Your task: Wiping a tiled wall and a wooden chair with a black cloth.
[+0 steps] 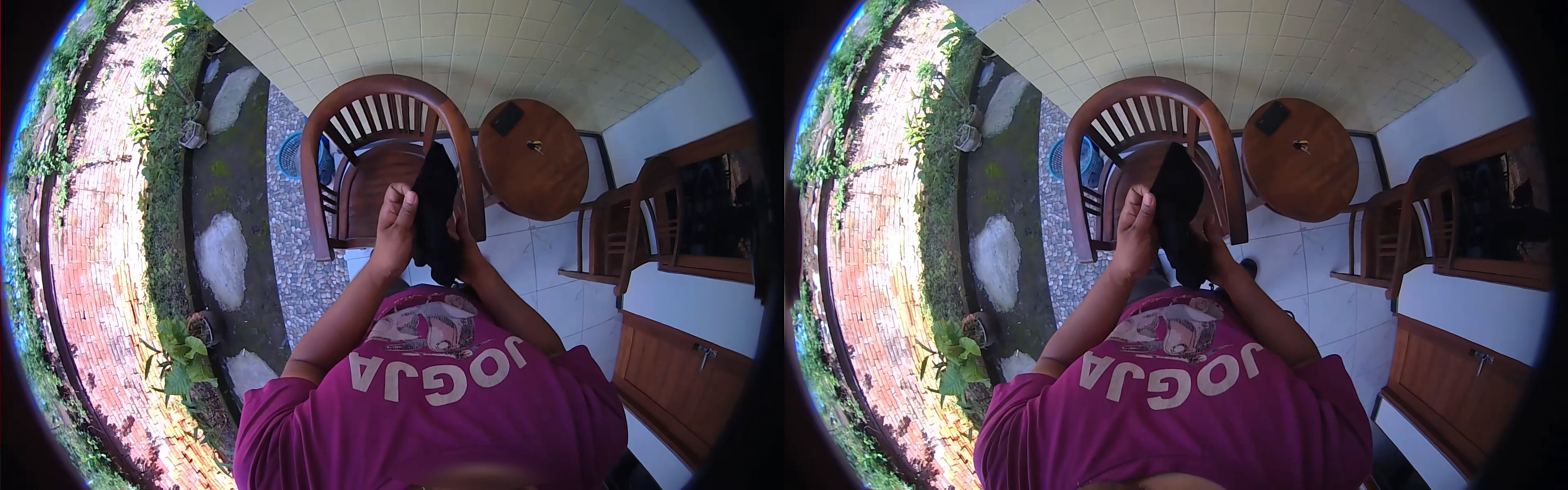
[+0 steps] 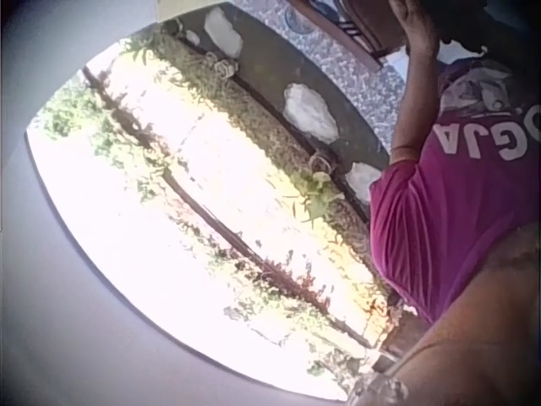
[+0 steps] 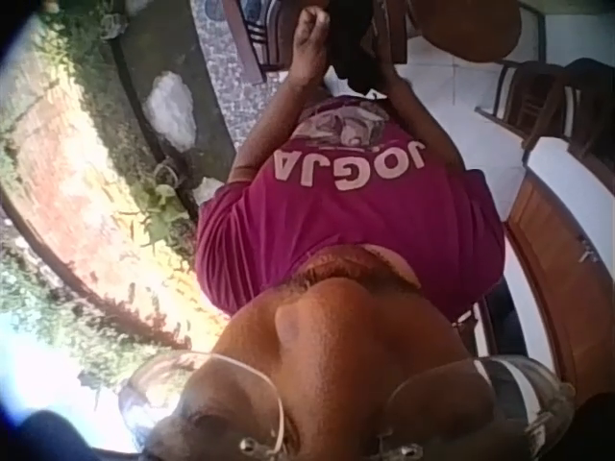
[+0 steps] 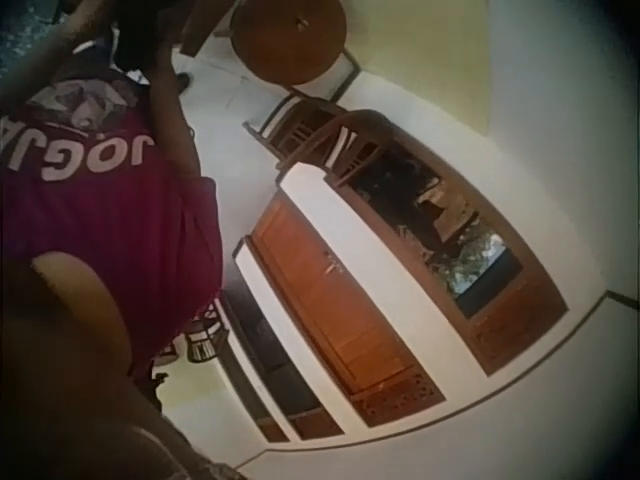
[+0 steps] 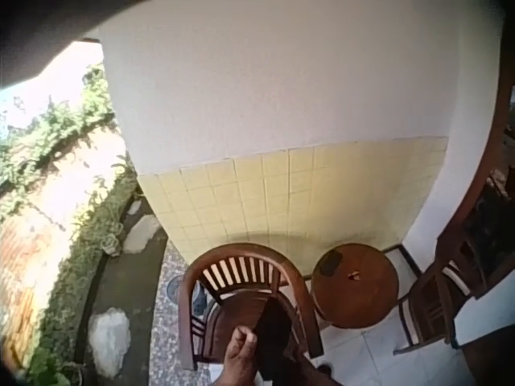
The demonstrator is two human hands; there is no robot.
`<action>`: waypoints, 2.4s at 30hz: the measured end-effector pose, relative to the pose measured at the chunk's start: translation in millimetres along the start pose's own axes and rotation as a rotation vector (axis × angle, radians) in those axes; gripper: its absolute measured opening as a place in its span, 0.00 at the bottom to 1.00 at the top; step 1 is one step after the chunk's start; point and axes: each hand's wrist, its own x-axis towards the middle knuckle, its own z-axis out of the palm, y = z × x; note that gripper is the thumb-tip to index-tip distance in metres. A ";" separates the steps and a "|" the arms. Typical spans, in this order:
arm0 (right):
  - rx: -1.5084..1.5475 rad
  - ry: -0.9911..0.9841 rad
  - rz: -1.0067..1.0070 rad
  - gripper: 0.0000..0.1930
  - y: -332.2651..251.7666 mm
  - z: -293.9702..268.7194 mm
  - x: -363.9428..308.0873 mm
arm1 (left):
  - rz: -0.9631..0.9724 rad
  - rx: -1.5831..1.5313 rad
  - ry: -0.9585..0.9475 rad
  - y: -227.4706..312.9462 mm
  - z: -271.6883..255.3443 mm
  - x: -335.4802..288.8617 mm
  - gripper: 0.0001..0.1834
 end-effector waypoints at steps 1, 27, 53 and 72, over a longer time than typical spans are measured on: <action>0.074 -0.083 -0.081 0.47 2.0 12.5 4.6 | -0.003 0.139 0.058 7.7 -28.1 4.8 0.06; -2.278 0.850 -0.755 0.53 -184.2 -34.7 382.0 | -0.028 1.718 0.938 -65.3 -389.6 52.5 0.55; -2.049 0.328 -1.039 0.17 -261.4 -6.3 437.2 | 0.020 1.746 0.932 -65.7 -384.3 49.3 0.49; -1.832 1.294 -1.403 0.15 -205.9 -48.1 445.3 | 0.042 1.752 0.896 -65.8 -385.8 46.6 0.49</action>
